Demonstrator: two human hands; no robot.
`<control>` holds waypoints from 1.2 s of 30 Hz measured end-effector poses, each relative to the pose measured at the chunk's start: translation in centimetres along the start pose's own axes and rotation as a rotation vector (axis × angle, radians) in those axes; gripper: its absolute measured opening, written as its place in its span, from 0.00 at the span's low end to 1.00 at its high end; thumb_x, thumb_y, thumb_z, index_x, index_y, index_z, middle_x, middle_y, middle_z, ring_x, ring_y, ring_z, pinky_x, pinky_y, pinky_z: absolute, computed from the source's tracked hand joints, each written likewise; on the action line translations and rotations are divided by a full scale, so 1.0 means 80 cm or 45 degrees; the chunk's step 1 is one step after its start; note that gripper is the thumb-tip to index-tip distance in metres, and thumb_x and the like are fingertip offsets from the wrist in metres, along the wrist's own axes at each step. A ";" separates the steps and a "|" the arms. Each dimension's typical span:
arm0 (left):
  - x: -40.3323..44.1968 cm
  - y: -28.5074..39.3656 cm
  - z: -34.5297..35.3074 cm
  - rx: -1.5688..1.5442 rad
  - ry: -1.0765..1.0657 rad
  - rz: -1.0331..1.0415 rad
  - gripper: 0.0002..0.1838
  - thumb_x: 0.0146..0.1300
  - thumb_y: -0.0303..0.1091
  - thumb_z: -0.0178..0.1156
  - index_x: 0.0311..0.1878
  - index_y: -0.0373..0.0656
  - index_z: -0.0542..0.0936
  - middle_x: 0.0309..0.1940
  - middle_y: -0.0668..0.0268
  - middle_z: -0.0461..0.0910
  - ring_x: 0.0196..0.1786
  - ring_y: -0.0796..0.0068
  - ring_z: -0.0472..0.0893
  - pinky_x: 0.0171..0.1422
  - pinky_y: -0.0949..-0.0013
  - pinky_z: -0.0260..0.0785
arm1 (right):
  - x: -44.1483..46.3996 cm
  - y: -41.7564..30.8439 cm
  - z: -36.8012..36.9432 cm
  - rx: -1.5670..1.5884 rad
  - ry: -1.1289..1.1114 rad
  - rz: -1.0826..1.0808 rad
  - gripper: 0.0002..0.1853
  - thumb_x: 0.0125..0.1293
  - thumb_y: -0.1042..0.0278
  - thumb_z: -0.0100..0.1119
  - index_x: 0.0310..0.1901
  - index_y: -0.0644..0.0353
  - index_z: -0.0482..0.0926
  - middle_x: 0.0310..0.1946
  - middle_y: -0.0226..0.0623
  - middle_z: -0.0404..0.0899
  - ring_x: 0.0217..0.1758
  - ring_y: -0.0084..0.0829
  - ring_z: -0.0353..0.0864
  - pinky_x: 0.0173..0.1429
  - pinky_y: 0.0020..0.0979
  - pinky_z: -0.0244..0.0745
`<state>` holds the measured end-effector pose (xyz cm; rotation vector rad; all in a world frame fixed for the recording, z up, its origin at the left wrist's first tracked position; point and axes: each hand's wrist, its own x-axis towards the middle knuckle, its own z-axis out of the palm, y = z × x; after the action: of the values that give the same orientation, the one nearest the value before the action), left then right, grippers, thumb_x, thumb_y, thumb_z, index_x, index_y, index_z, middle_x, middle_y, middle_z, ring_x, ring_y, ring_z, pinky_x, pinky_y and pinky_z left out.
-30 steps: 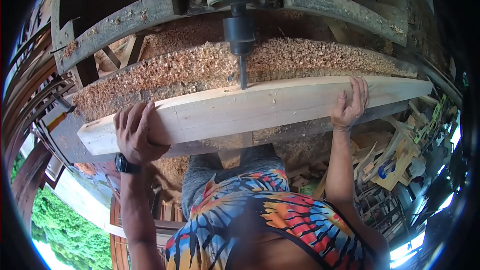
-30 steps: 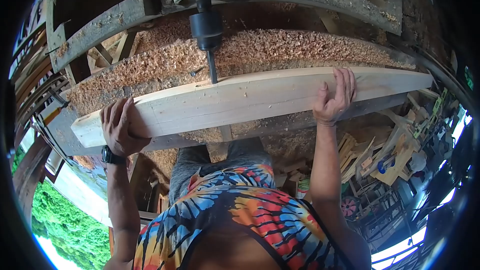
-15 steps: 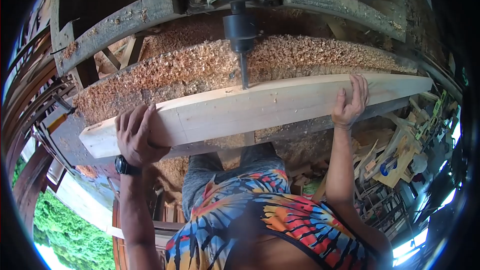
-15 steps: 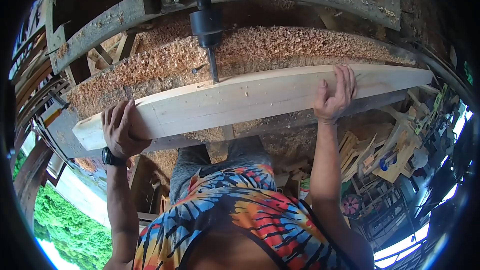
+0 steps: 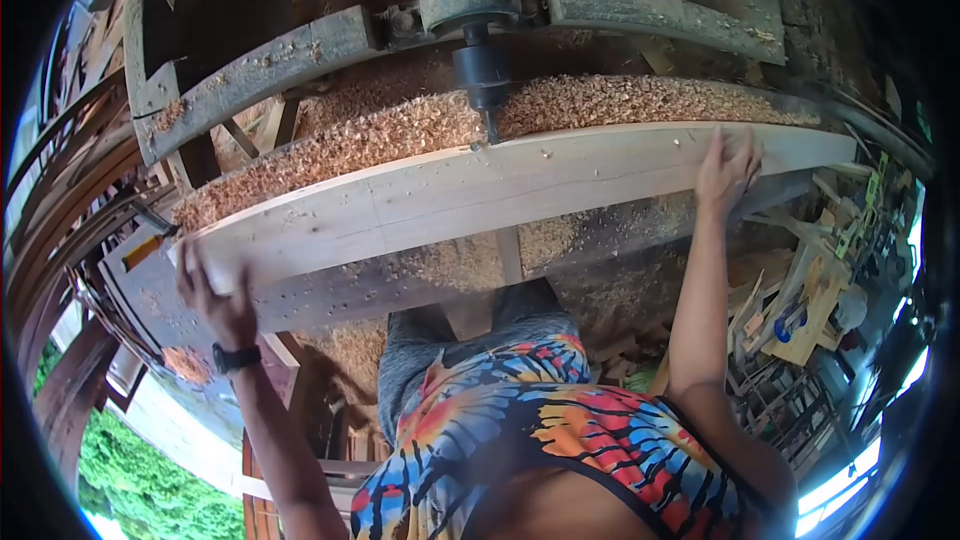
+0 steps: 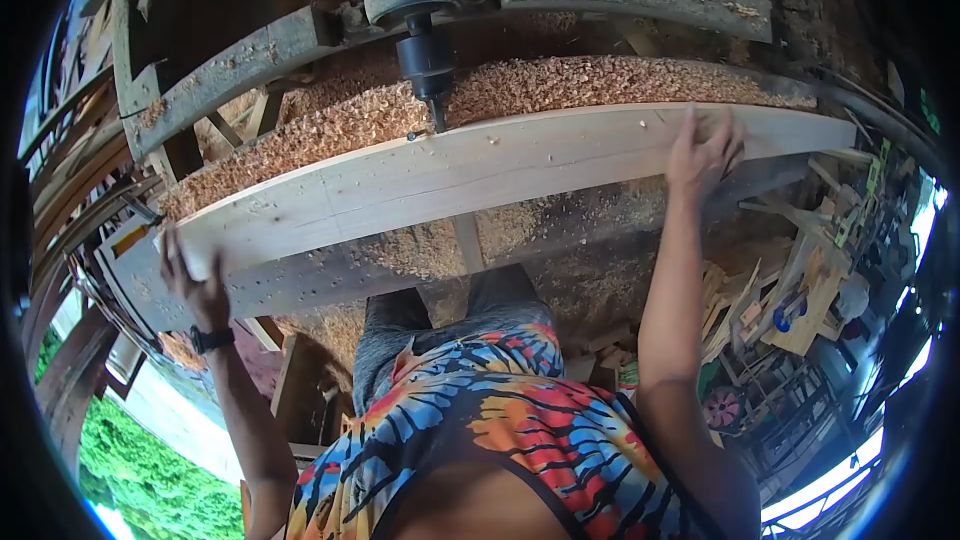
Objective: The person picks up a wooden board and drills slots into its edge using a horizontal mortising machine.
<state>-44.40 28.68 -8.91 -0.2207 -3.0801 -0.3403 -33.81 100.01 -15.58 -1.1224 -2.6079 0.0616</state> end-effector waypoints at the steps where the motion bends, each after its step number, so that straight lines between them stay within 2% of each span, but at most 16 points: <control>1: -0.011 -0.059 0.010 0.007 0.133 -0.220 0.37 0.69 0.40 0.74 0.77 0.35 0.74 0.77 0.45 0.73 0.78 0.43 0.70 0.83 0.48 0.60 | 0.017 0.015 0.009 -0.100 0.033 0.278 0.42 0.75 0.35 0.62 0.75 0.65 0.72 0.76 0.58 0.70 0.85 0.55 0.61 0.84 0.59 0.57; 2: -0.011 -0.080 0.010 0.091 0.296 -0.441 0.31 0.76 0.46 0.68 0.71 0.31 0.79 0.67 0.46 0.81 0.68 0.49 0.79 0.75 0.56 0.68 | 0.035 0.027 0.020 0.034 -0.037 0.456 0.42 0.74 0.34 0.63 0.72 0.67 0.75 0.70 0.56 0.73 0.77 0.53 0.67 0.77 0.56 0.62; 5: 0.018 -0.136 0.009 -0.619 0.011 -1.036 0.30 0.81 0.55 0.61 0.62 0.31 0.84 0.52 0.51 0.86 0.54 0.60 0.82 0.62 0.61 0.72 | 0.094 0.054 0.063 0.455 -0.259 0.967 0.42 0.71 0.29 0.64 0.61 0.71 0.83 0.53 0.51 0.84 0.55 0.46 0.84 0.56 0.48 0.80; 6: 0.020 -0.155 0.027 -0.656 0.050 -0.971 0.31 0.82 0.58 0.58 0.58 0.32 0.86 0.45 0.54 0.86 0.49 0.64 0.81 0.58 0.62 0.72 | 0.097 0.050 0.059 0.477 -0.306 1.058 0.43 0.71 0.29 0.64 0.59 0.72 0.85 0.49 0.49 0.86 0.50 0.44 0.87 0.52 0.47 0.83; 8: 0.031 -0.189 0.048 -0.466 -0.074 -0.938 0.32 0.85 0.59 0.50 0.52 0.34 0.87 0.40 0.52 0.87 0.45 0.57 0.83 0.54 0.56 0.72 | 0.096 0.026 0.048 0.395 -0.371 1.167 0.42 0.70 0.29 0.65 0.56 0.73 0.86 0.43 0.48 0.88 0.44 0.43 0.90 0.46 0.46 0.86; 9: 0.046 -0.156 0.043 -0.171 -0.112 -0.932 0.35 0.85 0.61 0.44 0.53 0.34 0.86 0.45 0.44 0.88 0.51 0.41 0.84 0.58 0.48 0.72 | 0.094 0.004 0.042 0.296 -0.390 1.180 0.42 0.70 0.29 0.65 0.55 0.73 0.86 0.40 0.48 0.88 0.43 0.42 0.91 0.45 0.45 0.86; 11: 0.053 -0.132 0.036 0.012 -0.179 -0.970 0.38 0.84 0.62 0.39 0.54 0.35 0.86 0.51 0.38 0.86 0.58 0.30 0.81 0.62 0.40 0.70 | 0.097 -0.003 0.046 0.307 -0.310 1.295 0.39 0.71 0.32 0.65 0.55 0.71 0.86 0.43 0.48 0.88 0.44 0.42 0.91 0.43 0.45 0.87; 15: 0.061 -0.080 0.020 0.137 -0.213 -1.099 0.38 0.82 0.64 0.41 0.55 0.33 0.85 0.55 0.34 0.85 0.61 0.29 0.81 0.65 0.38 0.70 | 0.106 0.025 0.059 0.298 -0.446 1.287 0.37 0.72 0.35 0.65 0.57 0.71 0.84 0.52 0.51 0.86 0.51 0.43 0.90 0.48 0.45 0.87; 17: 0.049 -0.094 0.033 0.166 -0.271 -0.896 0.38 0.82 0.63 0.41 0.56 0.32 0.84 0.58 0.32 0.83 0.64 0.29 0.80 0.66 0.39 0.69 | 0.107 0.008 0.047 0.271 -0.366 1.292 0.35 0.72 0.36 0.65 0.56 0.69 0.83 0.52 0.51 0.86 0.53 0.43 0.89 0.50 0.44 0.87; 21: 0.054 -0.047 0.026 0.047 -0.236 -1.127 0.38 0.82 0.61 0.41 0.58 0.31 0.83 0.60 0.31 0.82 0.64 0.27 0.79 0.68 0.38 0.68 | 0.107 0.008 0.057 0.063 -0.132 1.194 0.32 0.74 0.37 0.62 0.53 0.65 0.86 0.49 0.50 0.88 0.55 0.42 0.89 0.54 0.43 0.86; 24: 0.057 -0.031 0.019 0.029 -0.255 -1.139 0.39 0.80 0.61 0.43 0.59 0.28 0.83 0.59 0.30 0.82 0.63 0.26 0.79 0.69 0.38 0.67 | 0.138 0.064 0.041 0.588 -0.643 1.302 0.37 0.71 0.42 0.66 0.66 0.66 0.71 0.64 0.56 0.74 0.57 0.46 0.87 0.53 0.45 0.87; 26: 0.057 -0.027 0.019 0.037 -0.251 -1.166 0.39 0.80 0.61 0.43 0.59 0.28 0.83 0.59 0.30 0.82 0.63 0.26 0.79 0.69 0.38 0.66 | 0.140 0.064 0.040 0.550 -0.735 1.254 0.38 0.72 0.41 0.63 0.68 0.68 0.70 0.61 0.55 0.75 0.54 0.47 0.88 0.52 0.44 0.87; 29: 0.053 -0.026 0.025 -0.037 -0.234 -1.194 0.39 0.79 0.61 0.44 0.60 0.28 0.82 0.58 0.31 0.83 0.62 0.27 0.79 0.69 0.38 0.66 | 0.122 0.070 0.087 -0.087 -0.382 1.052 0.39 0.77 0.32 0.50 0.56 0.70 0.86 0.38 0.48 0.91 0.45 0.44 0.93 0.51 0.39 0.87; 31: 0.052 -0.026 0.028 -0.068 -0.182 -1.196 0.38 0.79 0.61 0.45 0.60 0.27 0.82 0.58 0.31 0.83 0.61 0.27 0.79 0.68 0.38 0.66 | 0.121 0.053 0.081 -0.065 -0.331 1.097 0.39 0.77 0.33 0.51 0.59 0.70 0.82 0.41 0.50 0.89 0.47 0.44 0.92 0.51 0.41 0.87; 35: 0.033 -0.059 0.058 -0.040 -0.118 -1.206 0.43 0.78 0.66 0.45 0.75 0.35 0.75 0.70 0.37 0.78 0.73 0.35 0.75 0.79 0.46 0.63 | 0.120 0.023 0.053 0.169 -0.380 1.238 0.39 0.76 0.34 0.54 0.65 0.70 0.76 0.48 0.52 0.86 0.52 0.43 0.90 0.53 0.43 0.88; 36: 0.023 -0.082 0.072 -0.228 -0.152 -1.229 0.48 0.77 0.71 0.46 0.83 0.38 0.66 0.79 0.41 0.69 0.80 0.37 0.68 0.84 0.45 0.57 | 0.120 0.017 0.048 0.196 -0.388 1.255 0.39 0.76 0.35 0.55 0.66 0.70 0.74 0.50 0.53 0.86 0.53 0.43 0.90 0.53 0.44 0.88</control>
<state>-47.24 23.88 -15.86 1.3039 -3.0091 -0.6231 -40.16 108.12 -17.01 -2.3381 -1.9380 0.6621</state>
